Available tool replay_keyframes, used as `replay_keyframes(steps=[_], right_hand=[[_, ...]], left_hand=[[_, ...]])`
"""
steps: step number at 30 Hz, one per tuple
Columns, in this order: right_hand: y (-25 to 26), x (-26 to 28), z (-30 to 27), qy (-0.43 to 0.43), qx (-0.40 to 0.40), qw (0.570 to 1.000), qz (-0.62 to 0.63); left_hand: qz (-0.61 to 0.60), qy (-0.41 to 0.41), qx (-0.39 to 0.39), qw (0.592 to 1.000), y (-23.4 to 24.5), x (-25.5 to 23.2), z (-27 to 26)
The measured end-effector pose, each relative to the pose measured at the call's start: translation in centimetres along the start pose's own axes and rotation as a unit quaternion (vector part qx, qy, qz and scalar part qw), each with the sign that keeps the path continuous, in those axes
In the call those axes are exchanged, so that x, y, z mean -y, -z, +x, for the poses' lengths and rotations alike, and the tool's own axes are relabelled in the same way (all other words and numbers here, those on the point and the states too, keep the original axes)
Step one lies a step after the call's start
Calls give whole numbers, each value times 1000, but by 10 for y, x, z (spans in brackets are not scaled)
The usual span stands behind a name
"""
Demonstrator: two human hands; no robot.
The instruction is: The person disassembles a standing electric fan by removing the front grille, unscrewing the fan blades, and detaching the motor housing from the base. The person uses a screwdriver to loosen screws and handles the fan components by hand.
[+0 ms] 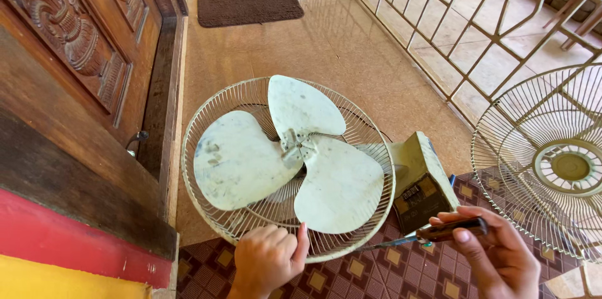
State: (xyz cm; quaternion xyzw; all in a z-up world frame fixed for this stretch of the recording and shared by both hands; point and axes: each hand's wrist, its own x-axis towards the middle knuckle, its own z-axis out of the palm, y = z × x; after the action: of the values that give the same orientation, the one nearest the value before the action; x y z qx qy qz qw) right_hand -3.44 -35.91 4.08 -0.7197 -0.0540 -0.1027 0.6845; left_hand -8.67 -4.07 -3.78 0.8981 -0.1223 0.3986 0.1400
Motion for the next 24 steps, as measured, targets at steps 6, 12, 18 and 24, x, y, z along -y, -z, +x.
replay_keyframes(steps=[6,12,18,24], right_hand=[[1,11,10,-4,-36,999,-7],[18,6,25,46,-38,998,21],[15,-4,49,91,1,984,152],[-23,-2,56,107,-16,977,181]], left_hand=[[-2,30,-29,999,16,-29,7],[-12,71,37,997,25,-44,7],[-40,71,65,995,24,-49,-3],[38,126,231,964,39,-17,25]])
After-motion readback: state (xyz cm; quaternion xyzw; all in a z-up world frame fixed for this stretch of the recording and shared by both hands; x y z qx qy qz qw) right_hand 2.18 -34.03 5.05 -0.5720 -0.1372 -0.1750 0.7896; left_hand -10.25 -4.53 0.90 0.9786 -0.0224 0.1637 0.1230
